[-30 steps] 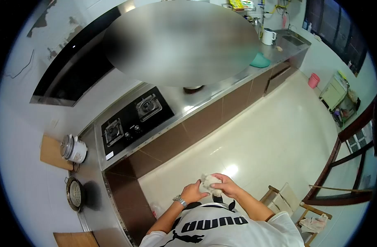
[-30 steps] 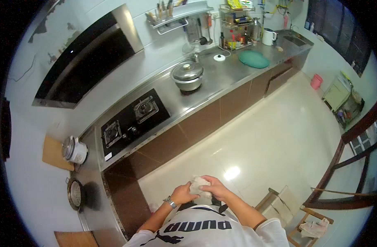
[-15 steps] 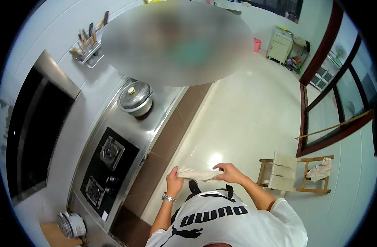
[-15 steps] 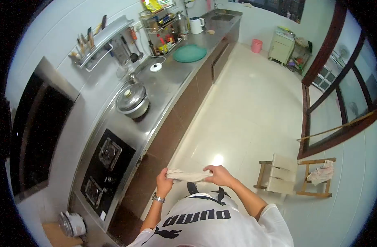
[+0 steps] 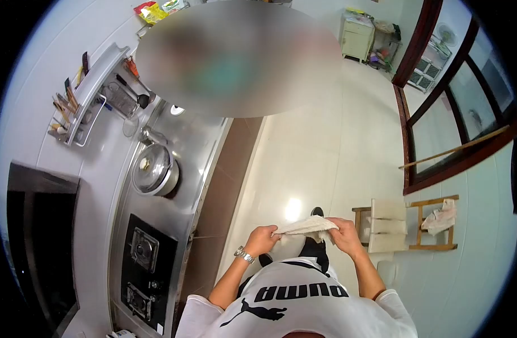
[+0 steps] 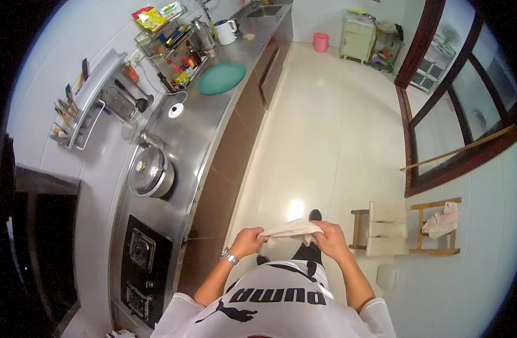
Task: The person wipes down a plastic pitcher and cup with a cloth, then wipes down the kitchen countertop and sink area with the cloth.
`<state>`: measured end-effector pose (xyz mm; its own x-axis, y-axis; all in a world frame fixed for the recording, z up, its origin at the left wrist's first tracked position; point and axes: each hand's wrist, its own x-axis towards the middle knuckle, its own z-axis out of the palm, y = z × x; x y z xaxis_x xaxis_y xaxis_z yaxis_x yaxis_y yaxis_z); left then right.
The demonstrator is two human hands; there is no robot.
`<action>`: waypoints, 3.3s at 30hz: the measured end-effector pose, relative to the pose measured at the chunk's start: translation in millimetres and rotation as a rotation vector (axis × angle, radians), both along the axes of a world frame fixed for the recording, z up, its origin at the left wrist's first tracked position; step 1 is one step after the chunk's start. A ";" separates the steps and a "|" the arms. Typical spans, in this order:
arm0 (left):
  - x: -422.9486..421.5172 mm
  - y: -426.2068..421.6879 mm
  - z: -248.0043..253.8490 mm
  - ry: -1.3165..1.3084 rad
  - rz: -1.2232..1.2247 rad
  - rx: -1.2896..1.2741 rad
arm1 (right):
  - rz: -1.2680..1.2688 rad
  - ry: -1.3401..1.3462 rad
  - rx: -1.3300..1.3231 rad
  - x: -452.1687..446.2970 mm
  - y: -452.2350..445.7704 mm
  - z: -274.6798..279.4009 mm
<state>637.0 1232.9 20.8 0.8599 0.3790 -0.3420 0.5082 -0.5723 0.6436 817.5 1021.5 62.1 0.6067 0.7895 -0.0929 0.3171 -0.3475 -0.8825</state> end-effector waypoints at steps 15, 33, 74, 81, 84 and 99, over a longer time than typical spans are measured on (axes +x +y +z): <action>263.6 34.6 15.1 0.011 -0.062 0.132 | 0.068 -0.173 0.141 258.1 58.6 32.4; 562.7 202.4 45.8 -0.172 -0.584 -0.050 | -0.250 -0.249 0.096 443.5 246.7 38.2; 1190.1 562.7 60.3 -0.599 0.093 -0.323 | -0.664 -0.401 0.031 1110.8 510.4 -4.5; 1282.7 660.5 79.7 -0.640 0.166 -0.529 | -0.825 0.426 0.418 1174.6 577.6 -13.9; 1314.9 688.7 78.0 -0.566 0.171 -0.484 | -0.811 0.644 0.526 1216.8 587.4 -29.9; 1486.0 763.5 117.0 -0.689 0.536 -0.905 | -0.189 0.838 0.428 1521.5 754.5 -3.5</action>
<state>2123.0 1996.4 137.8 0.7737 0.6001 -0.2031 -0.0578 0.3861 0.9207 2339.0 1776.0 58.7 0.5950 0.7531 -0.2806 -0.5026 0.0763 -0.8611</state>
